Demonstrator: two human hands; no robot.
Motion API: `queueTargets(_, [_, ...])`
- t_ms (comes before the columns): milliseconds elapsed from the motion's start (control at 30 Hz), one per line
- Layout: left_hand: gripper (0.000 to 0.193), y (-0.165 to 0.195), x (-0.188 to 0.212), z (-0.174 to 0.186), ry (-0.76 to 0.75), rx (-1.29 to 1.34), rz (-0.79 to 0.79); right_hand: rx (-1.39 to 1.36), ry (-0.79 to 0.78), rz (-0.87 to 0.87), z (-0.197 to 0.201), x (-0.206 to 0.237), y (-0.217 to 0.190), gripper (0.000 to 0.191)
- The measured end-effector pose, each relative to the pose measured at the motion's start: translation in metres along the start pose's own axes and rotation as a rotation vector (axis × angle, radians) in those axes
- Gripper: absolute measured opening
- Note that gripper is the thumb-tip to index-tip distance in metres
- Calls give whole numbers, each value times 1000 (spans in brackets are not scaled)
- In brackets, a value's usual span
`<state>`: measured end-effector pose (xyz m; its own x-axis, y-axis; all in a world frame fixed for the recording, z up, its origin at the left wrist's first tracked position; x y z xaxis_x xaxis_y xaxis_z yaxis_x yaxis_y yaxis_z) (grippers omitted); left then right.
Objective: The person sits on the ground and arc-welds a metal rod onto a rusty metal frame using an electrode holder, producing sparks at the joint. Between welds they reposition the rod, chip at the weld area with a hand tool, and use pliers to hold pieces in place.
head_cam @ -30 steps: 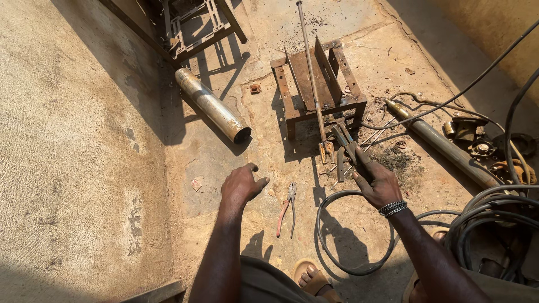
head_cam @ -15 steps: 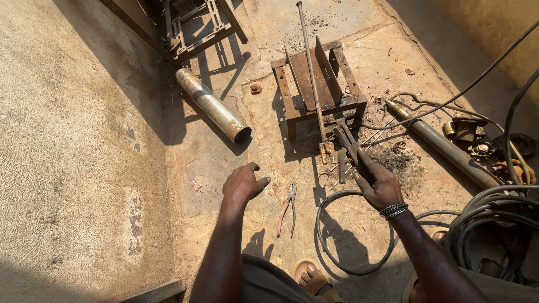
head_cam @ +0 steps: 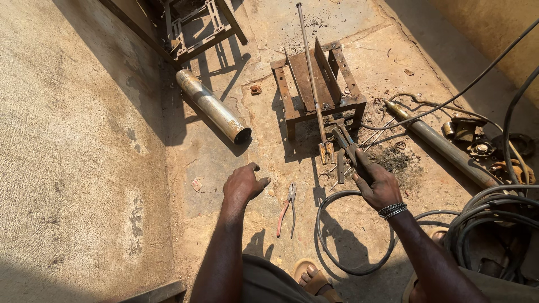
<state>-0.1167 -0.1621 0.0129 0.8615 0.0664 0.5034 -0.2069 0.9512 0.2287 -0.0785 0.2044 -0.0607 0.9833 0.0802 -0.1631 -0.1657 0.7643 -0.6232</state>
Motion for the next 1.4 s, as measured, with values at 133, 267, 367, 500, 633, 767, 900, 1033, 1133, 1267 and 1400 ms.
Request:
queueTargets(133, [65,1,1,0,7,-4,-2,-16,20,2,0,1,0,69])
queueTargets(267, [65,1,0,1,-1,-9,-1,-22,36,11,2,1,-1,70])
queueTargets(367, [66,1,-1,-1,-8,-13,8,-24,12,-9,1,2,-1,69])
queueTargets(500, [67,2,0,-2,-2,-21,16,-57,51,4,4,1,-3,71])
queueTargets(633, [66,-1,-4,-5,-9,-9,11,-33,26,14,6,0,-7,71])
queueTargets(767, [59,-13,-17,-27,-46,8,104,-90,85,24,18,2,-13,72])
queueTargets(900, [60,-23,-35,-84,-196,-64,225,-142,162,61,31,2,-18,72])
queueTargets(1033, [77,-21,-32,-168,-329,121,386,-250,125,-94,35,1,-5,73])
queueTargets(1133, [83,-9,-22,-215,-307,216,414,-307,168,-29,40,3,-3,72])
queueTargets(1267, [61,20,3,-238,119,-154,225,-319,167,-21,40,2,3,72])
queueTargets(1400, [35,15,-6,-245,-38,-113,239,-320,141,-94,40,-1,11,74])
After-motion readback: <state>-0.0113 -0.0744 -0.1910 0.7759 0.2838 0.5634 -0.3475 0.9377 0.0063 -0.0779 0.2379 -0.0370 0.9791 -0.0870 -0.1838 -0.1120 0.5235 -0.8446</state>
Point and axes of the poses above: each hand's wrist, its own x-axis away from the middle knuckle, its own z-axis out of the back of the hand, y = z × x, the point moved 6 cm from there along -x, towards the middle knuckle, and after that the axes turned 5 degrees about -y, right-handed, at the moved point
